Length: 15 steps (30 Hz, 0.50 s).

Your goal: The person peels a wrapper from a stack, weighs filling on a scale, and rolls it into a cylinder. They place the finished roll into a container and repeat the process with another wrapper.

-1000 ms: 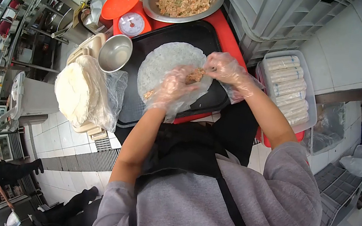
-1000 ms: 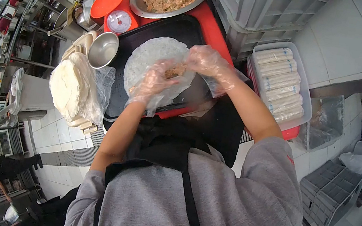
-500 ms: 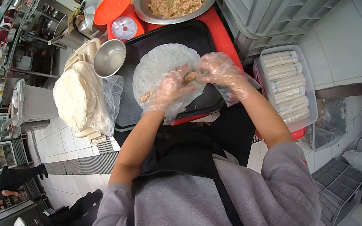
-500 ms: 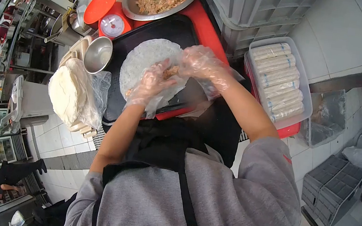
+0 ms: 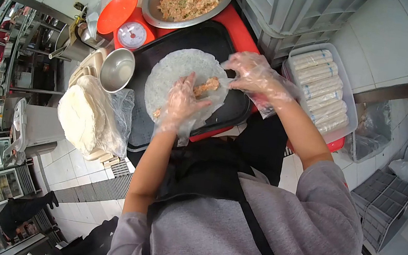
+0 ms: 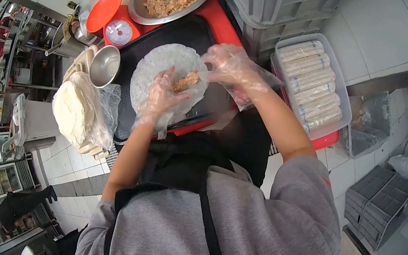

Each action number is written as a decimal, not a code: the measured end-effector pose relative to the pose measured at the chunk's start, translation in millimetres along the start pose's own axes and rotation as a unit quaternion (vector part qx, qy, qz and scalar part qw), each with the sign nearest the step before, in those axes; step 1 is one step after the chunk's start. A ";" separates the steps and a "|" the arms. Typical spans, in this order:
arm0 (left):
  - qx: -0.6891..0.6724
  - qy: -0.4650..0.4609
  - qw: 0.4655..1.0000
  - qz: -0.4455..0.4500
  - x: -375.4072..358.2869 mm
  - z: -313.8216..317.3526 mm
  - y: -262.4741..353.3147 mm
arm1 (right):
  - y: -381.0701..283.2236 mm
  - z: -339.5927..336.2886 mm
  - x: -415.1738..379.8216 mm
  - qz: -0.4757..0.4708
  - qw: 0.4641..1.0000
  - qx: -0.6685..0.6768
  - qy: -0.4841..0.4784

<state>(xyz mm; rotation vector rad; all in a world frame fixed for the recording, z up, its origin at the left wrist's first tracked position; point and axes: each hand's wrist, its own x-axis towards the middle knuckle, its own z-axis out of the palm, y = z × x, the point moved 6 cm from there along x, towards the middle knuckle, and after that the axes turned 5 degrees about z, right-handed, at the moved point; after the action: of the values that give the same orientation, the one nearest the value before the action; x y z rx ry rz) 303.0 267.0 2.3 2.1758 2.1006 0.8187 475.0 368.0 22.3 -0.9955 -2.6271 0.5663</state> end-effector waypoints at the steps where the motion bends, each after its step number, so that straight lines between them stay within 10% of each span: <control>1: 0.006 -0.059 0.998 0.016 2.2 7.3 -1.3 | -4.9 7.2 0.8 0.001 1.000 0.001 -0.004; 5: -0.036 -0.229 0.972 0.038 21.9 39.6 -0.2 | -24.0 40.3 24.9 -0.012 0.991 -0.056 -0.120; 15: -0.121 -0.065 0.986 0.100 6.2 44.4 -5.2 | -5.9 46.0 19.0 -0.056 0.997 0.041 -0.014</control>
<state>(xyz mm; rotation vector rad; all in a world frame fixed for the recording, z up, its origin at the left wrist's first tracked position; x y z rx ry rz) 314.3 288.6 -35.6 2.2625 1.6489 0.8648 440.2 364.8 -13.6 -0.8166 -2.6406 0.6597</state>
